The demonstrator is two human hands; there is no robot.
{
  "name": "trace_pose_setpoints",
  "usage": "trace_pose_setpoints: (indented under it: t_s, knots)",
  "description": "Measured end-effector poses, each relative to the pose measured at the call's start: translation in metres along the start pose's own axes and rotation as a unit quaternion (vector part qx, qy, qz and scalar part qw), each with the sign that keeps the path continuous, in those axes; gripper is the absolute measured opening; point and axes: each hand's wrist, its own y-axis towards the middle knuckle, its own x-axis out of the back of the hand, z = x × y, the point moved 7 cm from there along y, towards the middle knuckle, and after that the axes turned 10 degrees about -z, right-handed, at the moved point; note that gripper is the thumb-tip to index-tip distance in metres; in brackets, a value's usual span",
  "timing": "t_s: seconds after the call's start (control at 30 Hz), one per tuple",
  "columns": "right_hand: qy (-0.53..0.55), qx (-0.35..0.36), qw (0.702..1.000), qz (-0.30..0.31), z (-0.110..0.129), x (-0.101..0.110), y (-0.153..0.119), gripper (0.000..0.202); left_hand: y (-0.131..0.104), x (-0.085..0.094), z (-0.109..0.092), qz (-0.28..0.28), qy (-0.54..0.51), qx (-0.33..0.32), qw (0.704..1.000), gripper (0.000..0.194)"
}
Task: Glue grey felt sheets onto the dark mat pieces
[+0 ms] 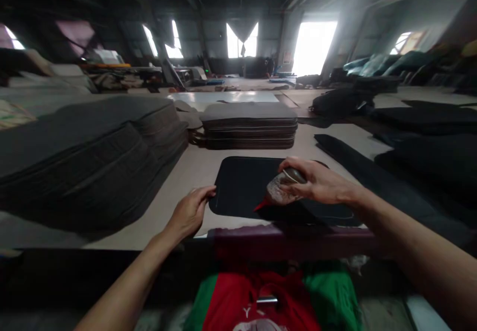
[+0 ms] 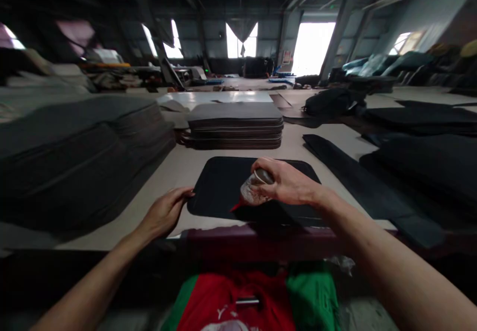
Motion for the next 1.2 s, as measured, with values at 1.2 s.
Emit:
trace_pose_setpoints:
  t_s: [1.2]
  knots:
    - [-0.038,-0.026,0.984,-0.174,-0.043,-0.057,0.15,0.027,-0.006,0.001,-0.012,-0.009,0.031,-0.014,0.999,0.043]
